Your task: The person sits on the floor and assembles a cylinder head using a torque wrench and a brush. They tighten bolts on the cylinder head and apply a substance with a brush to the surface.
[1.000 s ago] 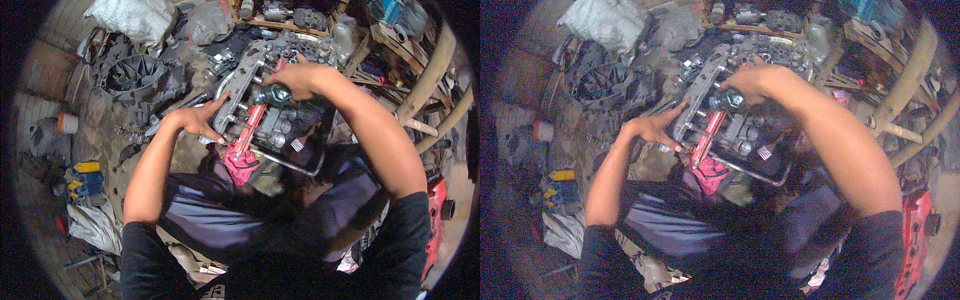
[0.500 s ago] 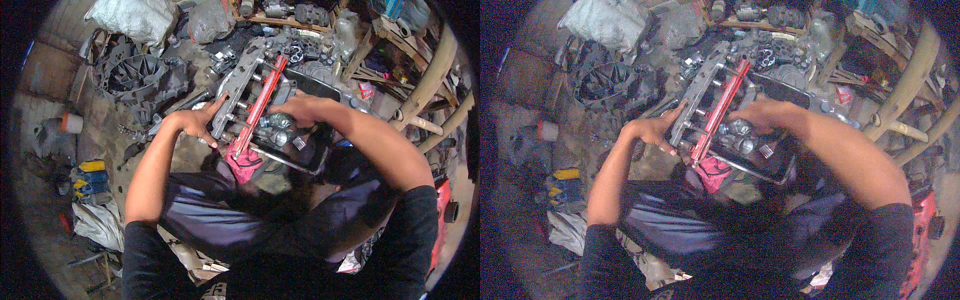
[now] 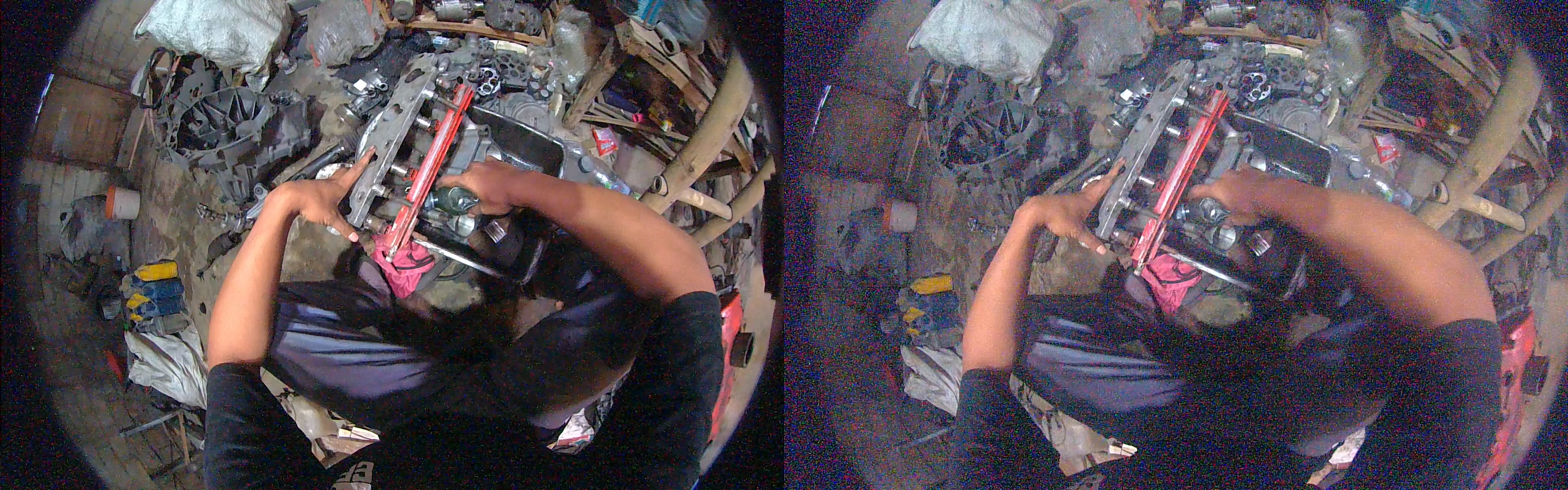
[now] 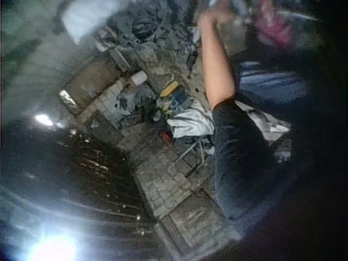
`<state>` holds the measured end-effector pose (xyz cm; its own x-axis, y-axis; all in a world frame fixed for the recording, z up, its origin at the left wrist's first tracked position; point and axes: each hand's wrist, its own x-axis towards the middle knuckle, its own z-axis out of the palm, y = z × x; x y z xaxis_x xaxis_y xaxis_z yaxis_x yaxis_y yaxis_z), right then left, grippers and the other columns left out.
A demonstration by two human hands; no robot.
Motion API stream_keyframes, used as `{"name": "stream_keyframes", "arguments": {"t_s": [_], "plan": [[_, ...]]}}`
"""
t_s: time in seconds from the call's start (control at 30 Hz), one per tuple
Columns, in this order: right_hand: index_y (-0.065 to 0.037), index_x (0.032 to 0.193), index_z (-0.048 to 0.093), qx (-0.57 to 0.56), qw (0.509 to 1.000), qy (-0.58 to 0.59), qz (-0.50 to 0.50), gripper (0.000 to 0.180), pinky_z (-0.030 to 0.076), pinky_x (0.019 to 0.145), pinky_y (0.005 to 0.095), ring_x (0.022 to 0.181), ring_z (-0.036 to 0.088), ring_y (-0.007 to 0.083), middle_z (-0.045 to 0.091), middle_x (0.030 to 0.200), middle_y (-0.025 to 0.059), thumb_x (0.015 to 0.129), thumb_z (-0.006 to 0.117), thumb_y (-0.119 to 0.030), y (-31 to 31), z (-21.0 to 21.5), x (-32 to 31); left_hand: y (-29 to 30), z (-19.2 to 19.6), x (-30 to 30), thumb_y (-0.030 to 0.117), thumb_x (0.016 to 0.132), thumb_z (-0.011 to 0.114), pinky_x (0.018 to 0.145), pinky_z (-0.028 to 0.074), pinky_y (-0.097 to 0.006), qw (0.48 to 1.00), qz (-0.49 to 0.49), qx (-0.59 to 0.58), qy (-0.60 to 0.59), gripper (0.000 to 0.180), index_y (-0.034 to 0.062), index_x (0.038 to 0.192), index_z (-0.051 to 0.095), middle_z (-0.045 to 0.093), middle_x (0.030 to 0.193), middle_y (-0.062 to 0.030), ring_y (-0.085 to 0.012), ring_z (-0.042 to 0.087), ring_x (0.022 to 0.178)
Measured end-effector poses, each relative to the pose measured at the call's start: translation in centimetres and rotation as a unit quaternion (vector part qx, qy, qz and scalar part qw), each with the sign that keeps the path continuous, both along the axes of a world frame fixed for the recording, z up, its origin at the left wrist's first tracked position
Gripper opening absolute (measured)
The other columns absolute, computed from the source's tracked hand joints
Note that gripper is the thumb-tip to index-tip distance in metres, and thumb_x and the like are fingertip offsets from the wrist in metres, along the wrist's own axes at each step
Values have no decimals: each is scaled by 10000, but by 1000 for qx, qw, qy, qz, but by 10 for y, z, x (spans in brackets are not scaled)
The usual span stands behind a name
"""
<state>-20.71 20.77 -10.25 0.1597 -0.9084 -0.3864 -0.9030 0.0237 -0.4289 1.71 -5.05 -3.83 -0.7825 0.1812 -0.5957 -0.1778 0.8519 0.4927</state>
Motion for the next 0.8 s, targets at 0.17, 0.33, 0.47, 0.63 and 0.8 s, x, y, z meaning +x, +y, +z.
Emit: {"name": "stream_keyframes", "arguments": {"t_s": [0.17, 0.33, 0.47, 0.63, 0.8], "plan": [[-223, 1465, 423, -12, 998, -69, 1, 806, 485, 982, 506, 1122, 629, 402, 670, 1181, 187, 764, 821, -251, 3, -9, -8, 3, 3, -1, 394, 610, 945, 1228, 204, -433, 1000, 9, 5, 0, 1538, 135, 1555, -240, 106, 1590, -381, -408, 183, 1510], [-199, 1456, 424, -72, 987, -141, 22, 853, 507, 947, 493, 1099, 648, 405, 673, 1188, 196, 719, 853, -200, 2, -31, -14, 2, 5, 2, 384, 608, 946, 1230, 199, -426, 1000, 21, 0, -17, 1537, 139, 1555, -240, 103, 1592, -379, -402, 177, 1513], [-172, 1460, 416, -78, 983, -163, 28, 866, 513, 931, 481, 1096, 649, 409, 674, 1187, 196, 716, 858, -212, 4, -40, -16, 4, 5, -2, 377, 606, 948, 1232, 194, -423, 1000, 20, -2, -15, 1539, 144, 1556, -240, 98, 1594, -377, -399, 176, 1514], [-140, 1478, 386, -28, 996, -79, -5, 857, 454, 1003, 521, 1148, 622, 404, 666, 1204, 193, 750, 823, -260, 5, -40, -17, 5, 8, -7, 465, 613, 932, 1238, 174, -424, 999, 10, -3, -47, 1550, 96, 1546, -249, -17, 1643, -286, -359, 99, 1535], [-136, 1486, 376, 47, 996, 81, 14, 844, 400, 1059, 525, 1174, 614, 372, 665, 1152, 212, 754, 785, -229, -6, -11, 2, 3, 6, -2, 448, 612, 932, 1237, 171, -430, 999, 16, -4, -38, 1544, 110, 1548, -249, 10, 1624, -318, -376, 114, 1528]]}}
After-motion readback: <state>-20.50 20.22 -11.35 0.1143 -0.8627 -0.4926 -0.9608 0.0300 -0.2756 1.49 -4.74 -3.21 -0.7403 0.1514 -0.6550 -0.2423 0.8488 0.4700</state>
